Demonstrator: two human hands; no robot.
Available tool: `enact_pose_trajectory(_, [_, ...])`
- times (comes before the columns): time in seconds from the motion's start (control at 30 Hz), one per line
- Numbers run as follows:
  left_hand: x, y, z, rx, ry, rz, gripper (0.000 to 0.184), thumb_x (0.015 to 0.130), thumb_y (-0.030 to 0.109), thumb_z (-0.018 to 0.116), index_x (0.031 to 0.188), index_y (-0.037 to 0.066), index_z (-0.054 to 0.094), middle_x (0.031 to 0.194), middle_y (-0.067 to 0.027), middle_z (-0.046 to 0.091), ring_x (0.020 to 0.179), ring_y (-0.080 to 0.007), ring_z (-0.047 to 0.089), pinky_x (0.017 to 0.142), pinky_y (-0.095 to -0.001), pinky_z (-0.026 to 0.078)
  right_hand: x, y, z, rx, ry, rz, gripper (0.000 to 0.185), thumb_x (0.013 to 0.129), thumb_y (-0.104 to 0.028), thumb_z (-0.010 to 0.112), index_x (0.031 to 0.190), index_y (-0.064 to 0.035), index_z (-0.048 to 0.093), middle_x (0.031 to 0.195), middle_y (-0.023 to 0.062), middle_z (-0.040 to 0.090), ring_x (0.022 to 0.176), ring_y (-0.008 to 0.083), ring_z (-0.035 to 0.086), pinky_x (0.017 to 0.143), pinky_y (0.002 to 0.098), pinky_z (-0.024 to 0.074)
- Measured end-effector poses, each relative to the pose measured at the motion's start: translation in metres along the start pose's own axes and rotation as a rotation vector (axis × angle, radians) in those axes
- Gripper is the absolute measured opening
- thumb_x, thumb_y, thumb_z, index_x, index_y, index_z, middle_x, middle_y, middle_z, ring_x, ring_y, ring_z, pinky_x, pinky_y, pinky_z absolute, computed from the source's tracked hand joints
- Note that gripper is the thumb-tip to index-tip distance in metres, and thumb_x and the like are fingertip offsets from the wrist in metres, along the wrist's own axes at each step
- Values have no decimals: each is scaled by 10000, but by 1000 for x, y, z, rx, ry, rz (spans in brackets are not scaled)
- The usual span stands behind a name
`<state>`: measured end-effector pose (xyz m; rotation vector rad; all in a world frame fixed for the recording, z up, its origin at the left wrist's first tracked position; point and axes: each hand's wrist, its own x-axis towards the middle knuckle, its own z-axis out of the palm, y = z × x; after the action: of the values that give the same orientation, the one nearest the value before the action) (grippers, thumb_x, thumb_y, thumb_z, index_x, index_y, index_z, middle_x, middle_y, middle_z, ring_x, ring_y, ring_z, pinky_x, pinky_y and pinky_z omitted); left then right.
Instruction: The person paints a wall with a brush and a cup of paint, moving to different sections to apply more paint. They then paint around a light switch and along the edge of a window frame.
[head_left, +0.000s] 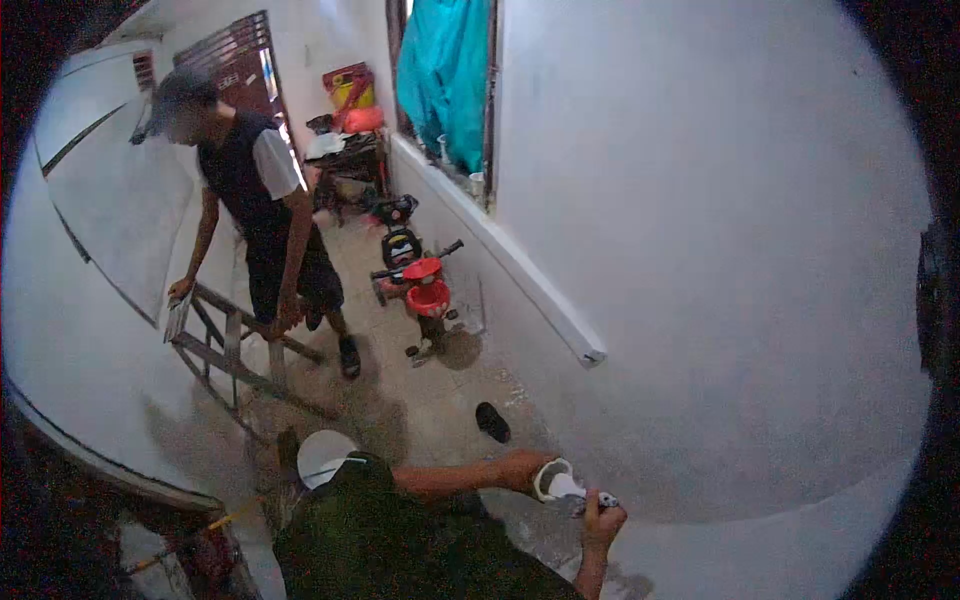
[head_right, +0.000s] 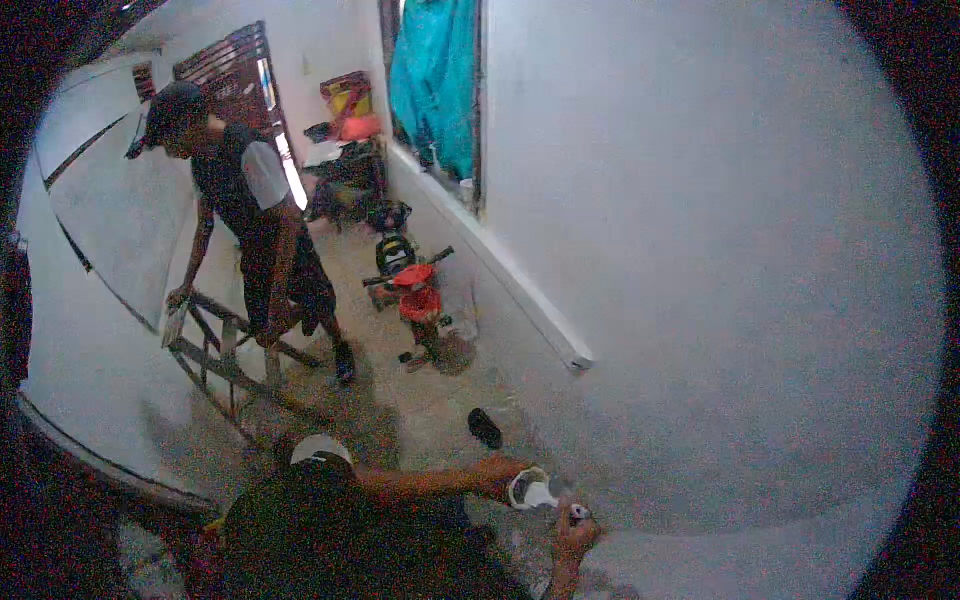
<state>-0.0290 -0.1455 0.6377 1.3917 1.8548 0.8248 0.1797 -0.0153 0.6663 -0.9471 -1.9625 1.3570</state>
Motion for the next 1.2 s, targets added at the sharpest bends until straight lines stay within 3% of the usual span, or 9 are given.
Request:
enact_pose_trajectory(0.07, [-5, -5, 4, 37, 30, 108, 801, 704, 370, 930, 1379, 145, 561, 1253, -123, 692, 1181, -345, 664, 983, -481, 529, -4, -8, 10, 43, -20, 108, 303, 969, -202, 717, 795, 36, 650, 631, 28, 609, 567, 109, 549, 537, 335, 451])
enact_pose_trajectory(0.13, [-6, -17, 10, 2, 56, 100, 812, 701, 381, 930, 1385, 146, 562, 1259, -121, 692, 1179, -344, 665, 983, -481, 529, -1, 15, 19, -269, -20, -59, 292, 965, -211, 715, 827, 44, 683, 631, 45, 623, 578, 133, 574, 562, 365, 469])
enact_pose_trajectory(0.23, [-18, -19, 5, -11, 76, 86, 860, 698, 404, 928, 1422, 147, 542, 1303, -129, 681, 1199, -350, 656, 993, -476, 524, 1, -58, 27, -188, -253, -29, 270, 953, -221, 723, 919, 47, 731, 657, 88, 673, 595, 180, 632, 608, 383, 508])
enact_pose_trajectory(0.33, [-28, -21, -6, 28, 80, 17, 793, 745, 403, 901, 1406, 135, 554, 1308, -145, 675, 1190, -368, 663, 992, -473, 542, 5, -61, 45, -188, -275, -191, 268, 944, -226, 735, 997, 36, 755, 676, 130, 695, 610, 193, 662, 638, 373, 527])
enact_pose_trajectory(0.57, [-54, -36, -34, -54, 219, 68, 841, 742, 409, 902, 1439, 125, 527, 1312, -147, 677, 1157, -370, 679, 954, -478, 557, 23, -64, 86, -226, -379, -248, 300, 930, -252, 764, 991, 41, 754, 736, 166, 716, 656, 187, 683, 650, 366, 535])
enact_pose_trajectory(0.67, [-52, -66, -34, -31, 268, 32, 820, 738, 391, 909, 1414, 104, 543, 1281, -150, 685, 1147, -370, 678, 945, -483, 551, 39, -48, 113, -417, -493, -138, 304, 924, -263, 772, 995, 31, 758, 759, 169, 724, 670, 186, 687, 657, 361, 540])
enact_pose_trajectory(0.73, [-52, -82, -41, -1, 298, 28, 787, 748, 381, 905, 1398, 101, 561, 1273, -146, 686, 1139, -367, 680, 943, -479, 554, 45, -52, 133, -236, -485, -267, 298, 921, -259, 772, 997, 29, 760, 746, 156, 718, 653, 178, 670, 652, 358, 537])
enact_pose_trajectory(0.93, [-62, -128, -92, -146, 379, 54, 752, 754, 378, 905, 1377, 112, 578, 1226, -145, 699, 1116, -369, 685, 940, -483, 556, 85, -66, 193, -250, -555, -219, 265, 913, -226, 759, 1000, 24, 765, 814, 184, 753, 713, 222, 722, 674, 376, 556])
enact_pose_trajectory(1.2, [-106, -216, -166, -140, 588, -93, 777, 750, 382, 905, 1394, 103, 570, 1319, -162, 662, 1206, -371, 642, 992, -473, 532, 114, -149, 319, -322, -747, -357, 326, 929, -269, 758, 1040, 38, 764, 857, 205, 762, 740, 244, 737, 687, 385, 565])
